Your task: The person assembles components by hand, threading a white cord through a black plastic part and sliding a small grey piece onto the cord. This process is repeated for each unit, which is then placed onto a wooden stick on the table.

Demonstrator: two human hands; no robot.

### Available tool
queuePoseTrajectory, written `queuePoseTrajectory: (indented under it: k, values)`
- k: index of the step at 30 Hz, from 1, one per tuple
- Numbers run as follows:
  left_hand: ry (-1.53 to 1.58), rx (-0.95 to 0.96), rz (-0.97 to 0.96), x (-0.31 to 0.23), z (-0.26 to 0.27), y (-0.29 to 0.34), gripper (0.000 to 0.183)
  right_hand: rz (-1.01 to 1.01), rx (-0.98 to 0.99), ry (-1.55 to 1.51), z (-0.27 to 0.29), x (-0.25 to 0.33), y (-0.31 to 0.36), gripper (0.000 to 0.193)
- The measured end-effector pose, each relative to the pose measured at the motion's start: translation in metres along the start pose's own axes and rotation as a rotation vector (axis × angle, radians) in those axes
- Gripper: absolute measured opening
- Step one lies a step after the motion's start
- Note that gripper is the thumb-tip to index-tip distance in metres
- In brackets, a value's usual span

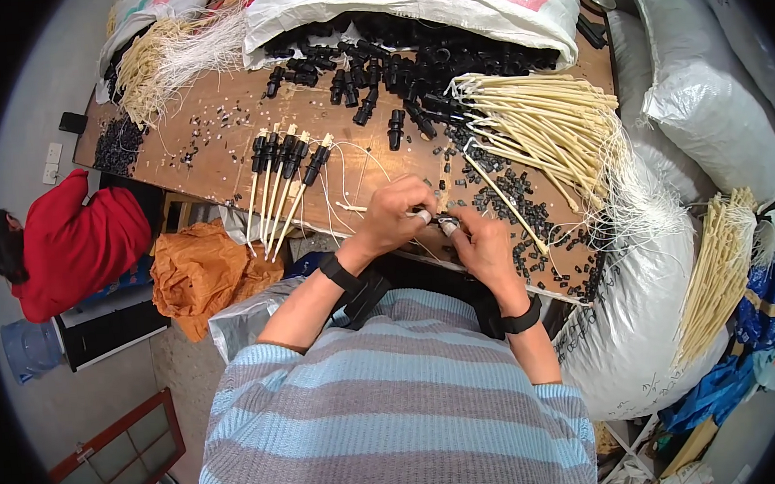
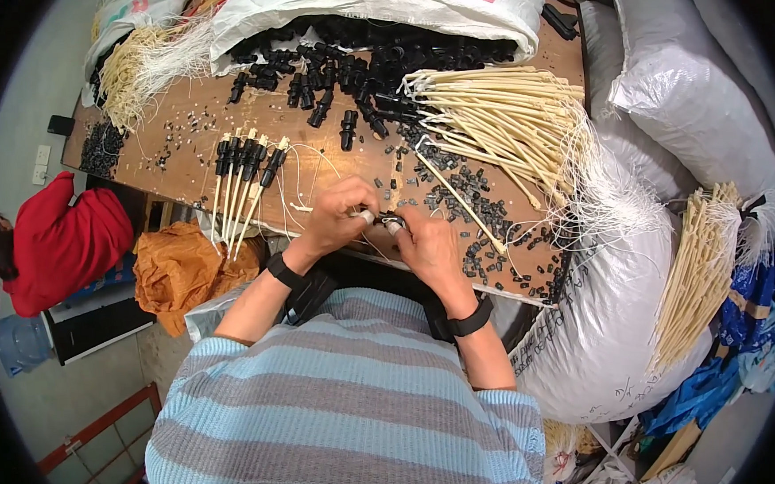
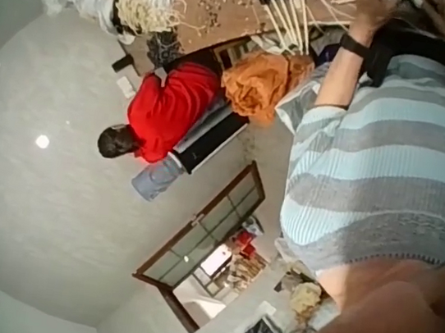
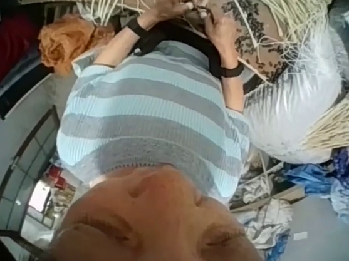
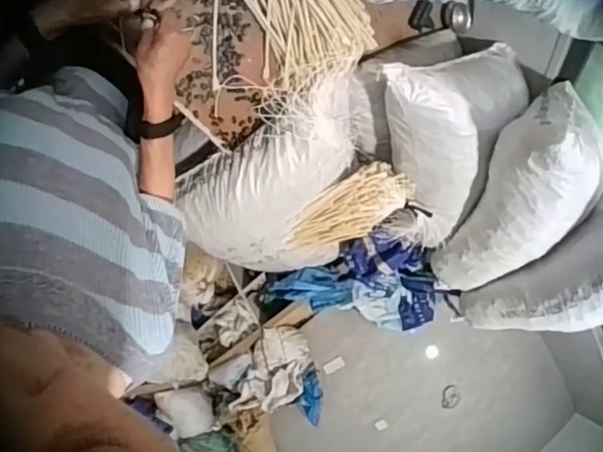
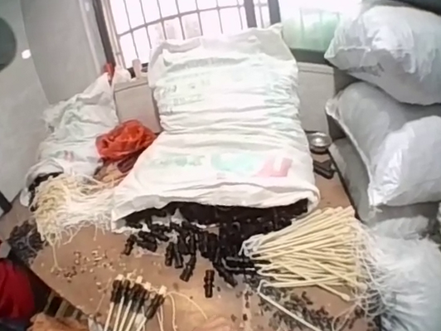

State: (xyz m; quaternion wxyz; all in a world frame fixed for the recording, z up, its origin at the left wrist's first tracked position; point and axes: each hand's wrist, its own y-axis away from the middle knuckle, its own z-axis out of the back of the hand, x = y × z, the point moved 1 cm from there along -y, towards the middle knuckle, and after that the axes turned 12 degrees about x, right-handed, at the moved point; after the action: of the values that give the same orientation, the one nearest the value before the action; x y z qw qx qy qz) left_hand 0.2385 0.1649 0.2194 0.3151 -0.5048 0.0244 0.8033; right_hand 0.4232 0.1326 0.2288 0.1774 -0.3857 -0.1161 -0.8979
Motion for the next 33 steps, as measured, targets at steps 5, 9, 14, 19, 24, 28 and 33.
queuePoseTrajectory:
  k: [5,9,14,19,24,28,33]
  values:
    - [-0.091,0.036,-0.026,-0.010,0.003,-0.003,0.013,-0.001,0.002,0.005,0.001,0.002,0.000,0.023]
    - [-0.039,0.020,-0.009,-0.006,0.002,0.002,0.015,0.016,0.000,0.016,0.000,0.006,0.001,0.023]
    - [-0.042,-0.016,-0.058,-0.007,0.002,0.004,0.016,0.016,0.020,-0.013,0.002,0.009,0.002,0.026]
    - [0.153,-0.027,-0.068,-0.012,0.007,0.006,0.018,0.093,-0.020,-0.416,-0.002,0.008,0.001,0.025]
    - [0.163,0.062,-0.107,-0.004,0.004,0.008,0.020,0.007,0.143,-0.229,-0.003,0.008,0.007,0.021]
    - [-0.048,0.020,0.225,0.012,0.009,-0.011,0.039,-0.155,-0.023,-0.343,-0.010,-0.009,0.009,0.019]
    - [-0.292,0.135,0.069,0.038,0.007,-0.032,0.049,-0.160,-0.128,-0.490,-0.004,-0.014,0.005,0.015]
